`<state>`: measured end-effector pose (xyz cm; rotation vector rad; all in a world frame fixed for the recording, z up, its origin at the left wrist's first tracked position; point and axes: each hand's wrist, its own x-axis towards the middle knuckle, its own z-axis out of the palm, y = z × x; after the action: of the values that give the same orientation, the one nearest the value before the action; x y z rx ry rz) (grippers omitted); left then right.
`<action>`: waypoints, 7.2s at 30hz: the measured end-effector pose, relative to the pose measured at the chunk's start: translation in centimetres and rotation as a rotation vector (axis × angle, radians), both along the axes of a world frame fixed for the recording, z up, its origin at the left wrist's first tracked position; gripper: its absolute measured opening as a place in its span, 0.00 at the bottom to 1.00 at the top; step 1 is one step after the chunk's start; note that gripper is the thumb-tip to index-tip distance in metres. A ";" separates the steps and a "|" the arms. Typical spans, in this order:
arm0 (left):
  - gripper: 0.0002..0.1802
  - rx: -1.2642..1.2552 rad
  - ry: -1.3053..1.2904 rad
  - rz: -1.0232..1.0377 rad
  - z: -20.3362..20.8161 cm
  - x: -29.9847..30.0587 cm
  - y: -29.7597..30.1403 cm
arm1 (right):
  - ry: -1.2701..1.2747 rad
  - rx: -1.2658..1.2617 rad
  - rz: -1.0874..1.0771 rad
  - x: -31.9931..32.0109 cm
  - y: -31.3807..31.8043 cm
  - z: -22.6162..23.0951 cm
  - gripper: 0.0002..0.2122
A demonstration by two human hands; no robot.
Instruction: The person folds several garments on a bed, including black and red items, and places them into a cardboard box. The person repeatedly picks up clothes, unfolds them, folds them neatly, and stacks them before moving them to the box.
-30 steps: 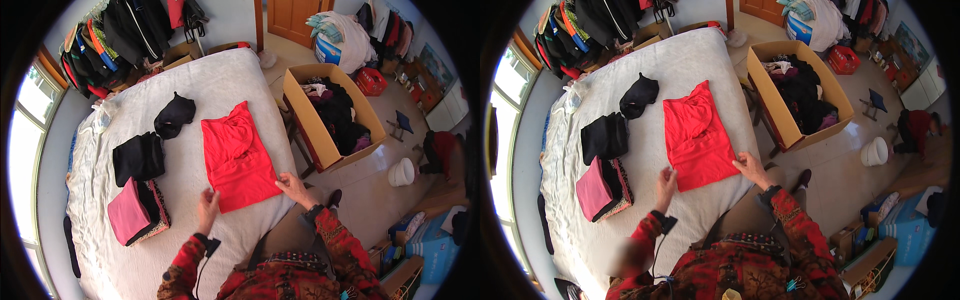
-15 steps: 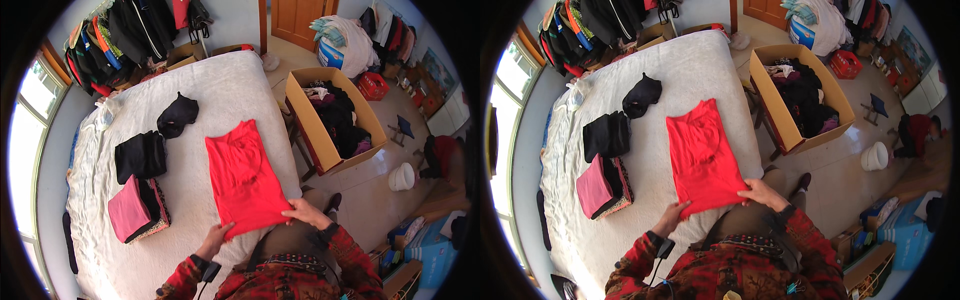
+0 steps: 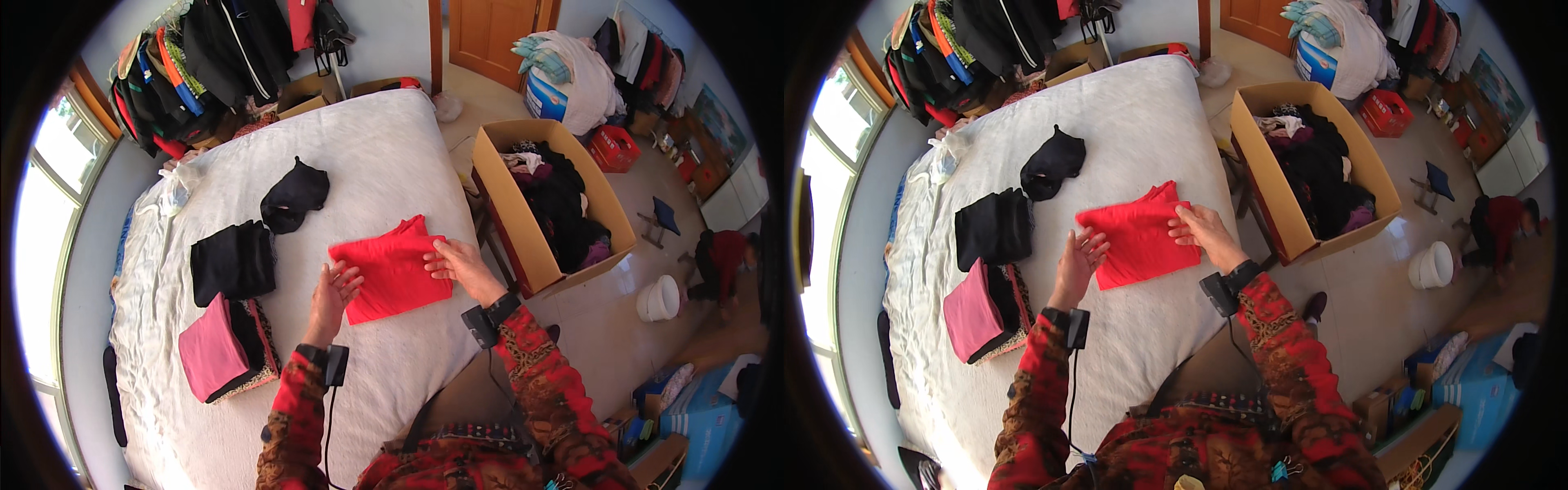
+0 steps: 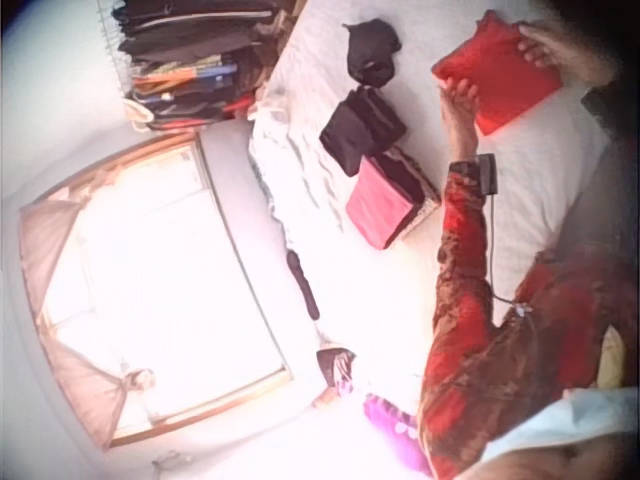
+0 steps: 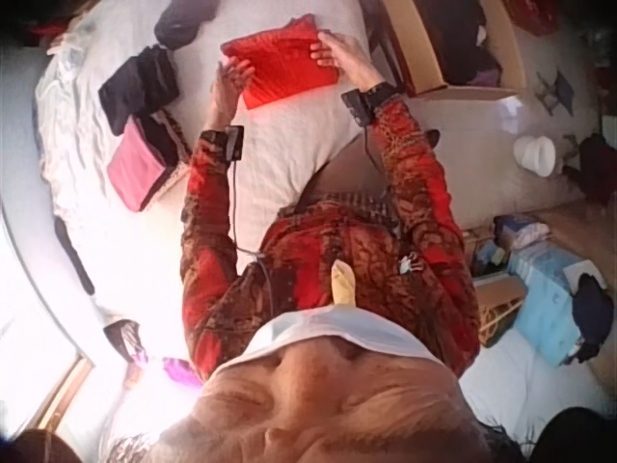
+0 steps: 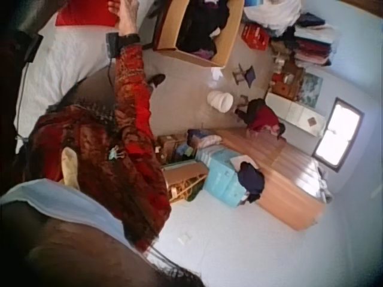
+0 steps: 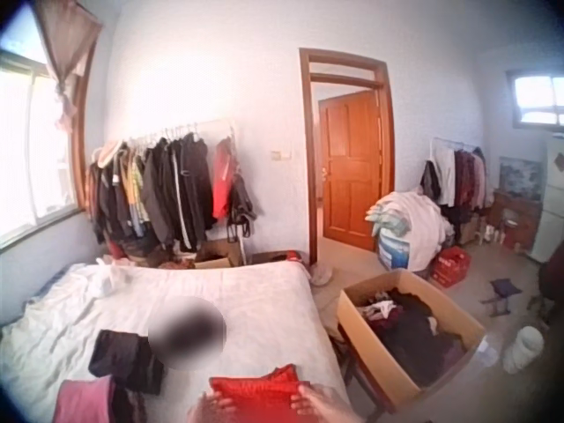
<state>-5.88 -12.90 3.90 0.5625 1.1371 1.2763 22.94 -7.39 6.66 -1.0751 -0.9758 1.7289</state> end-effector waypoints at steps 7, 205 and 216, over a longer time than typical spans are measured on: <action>0.20 0.313 1.039 0.191 -5.5 2.7 -2.1 | -0.578 0.352 -0.284 -0.3 -2.1 -8.5 0.18; 0.17 0.807 0.102 0.098 41.2 15.5 16.3 | -1.277 -0.007 -0.557 24.2 -31.3 -23.4 0.11; 0.11 0.831 0.047 0.074 46.5 5.0 11.0 | -0.971 -0.041 -0.405 25.2 -28.8 -22.1 0.14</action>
<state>-0.86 -1.90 50.35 1.1672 0.6245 1.7997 48.11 -36.15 -15.42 -2.0475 -1.1588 0.8539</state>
